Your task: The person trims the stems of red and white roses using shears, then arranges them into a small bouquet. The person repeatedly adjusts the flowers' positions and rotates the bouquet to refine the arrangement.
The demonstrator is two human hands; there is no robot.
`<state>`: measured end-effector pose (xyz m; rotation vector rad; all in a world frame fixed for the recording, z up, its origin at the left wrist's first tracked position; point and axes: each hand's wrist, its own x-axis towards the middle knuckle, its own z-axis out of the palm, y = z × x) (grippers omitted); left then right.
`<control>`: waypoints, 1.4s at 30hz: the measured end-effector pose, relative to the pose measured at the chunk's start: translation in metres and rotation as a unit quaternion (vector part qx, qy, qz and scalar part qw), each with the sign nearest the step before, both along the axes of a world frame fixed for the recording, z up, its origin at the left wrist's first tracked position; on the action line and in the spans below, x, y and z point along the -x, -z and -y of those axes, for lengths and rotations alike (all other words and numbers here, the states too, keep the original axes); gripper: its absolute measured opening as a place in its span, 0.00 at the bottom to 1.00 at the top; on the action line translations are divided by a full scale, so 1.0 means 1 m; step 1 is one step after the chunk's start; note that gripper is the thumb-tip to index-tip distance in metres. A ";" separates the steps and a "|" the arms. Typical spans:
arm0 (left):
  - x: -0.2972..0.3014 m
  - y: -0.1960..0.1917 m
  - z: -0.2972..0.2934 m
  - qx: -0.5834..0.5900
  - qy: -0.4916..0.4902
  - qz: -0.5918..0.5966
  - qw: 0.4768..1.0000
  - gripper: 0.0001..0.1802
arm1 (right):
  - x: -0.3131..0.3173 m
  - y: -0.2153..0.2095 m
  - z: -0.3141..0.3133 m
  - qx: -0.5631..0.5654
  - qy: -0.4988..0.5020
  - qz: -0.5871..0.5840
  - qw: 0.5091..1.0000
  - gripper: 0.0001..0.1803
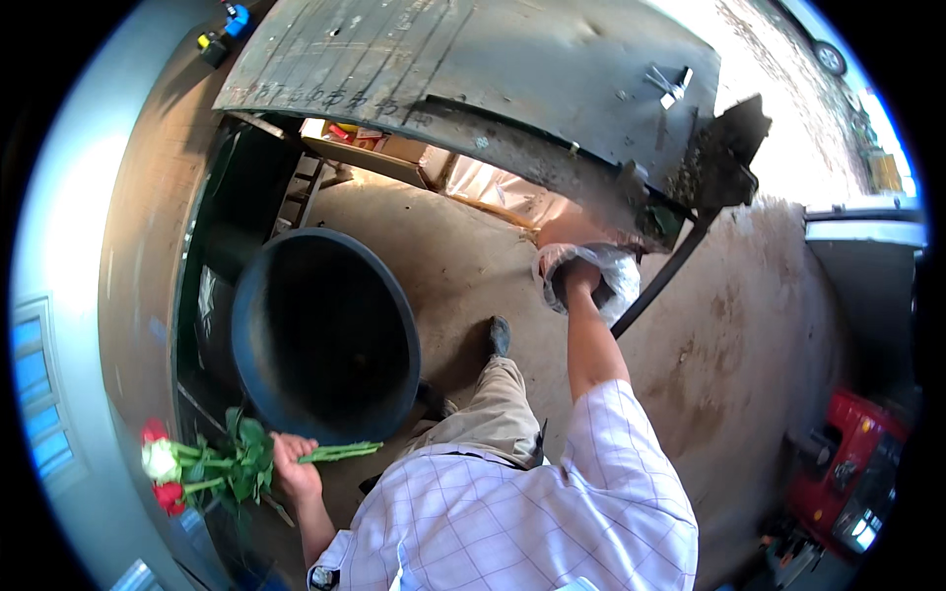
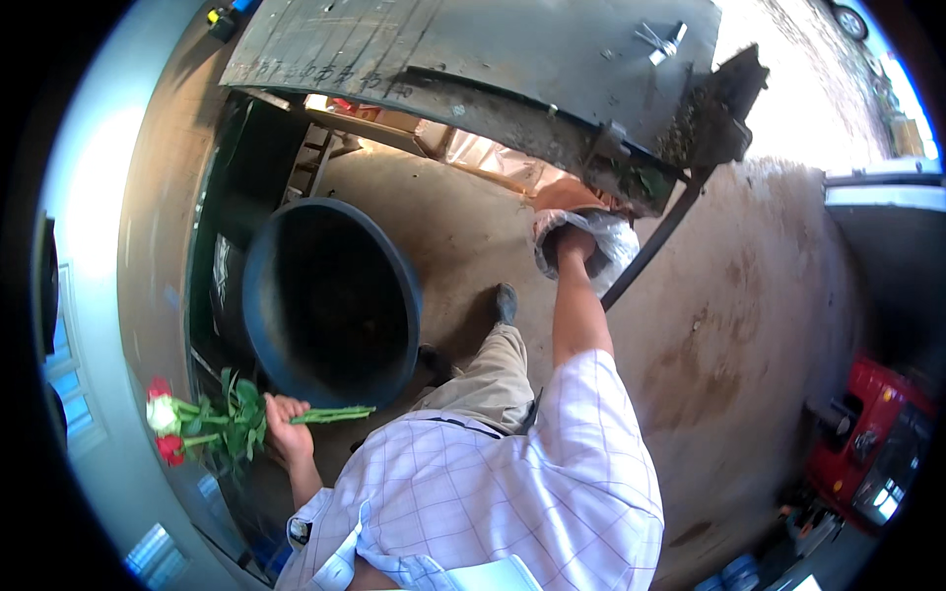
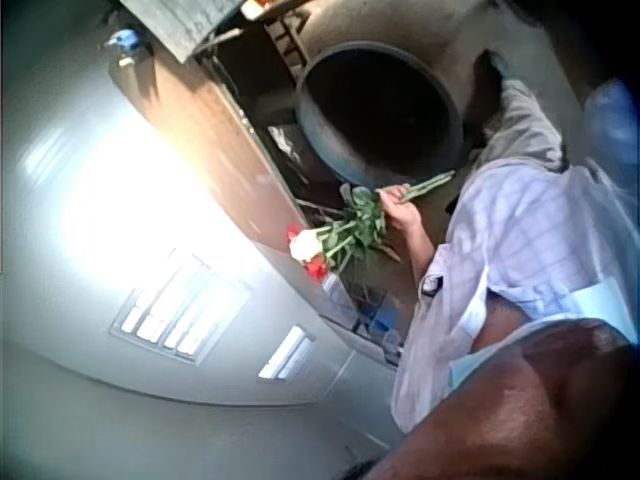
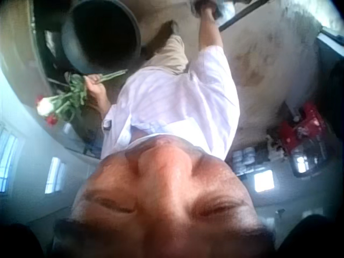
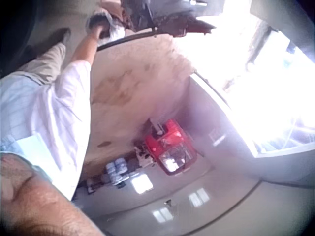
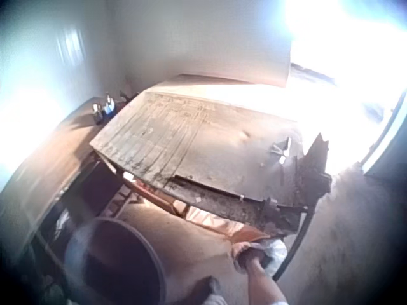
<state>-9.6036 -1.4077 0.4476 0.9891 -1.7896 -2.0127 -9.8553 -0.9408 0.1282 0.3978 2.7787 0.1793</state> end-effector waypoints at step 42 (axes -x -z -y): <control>0.092 -0.057 -0.013 -0.240 0.142 -0.259 0.925 0.24 | -0.072 -0.207 0.003 0.514 0.105 -0.321 0.789 0.08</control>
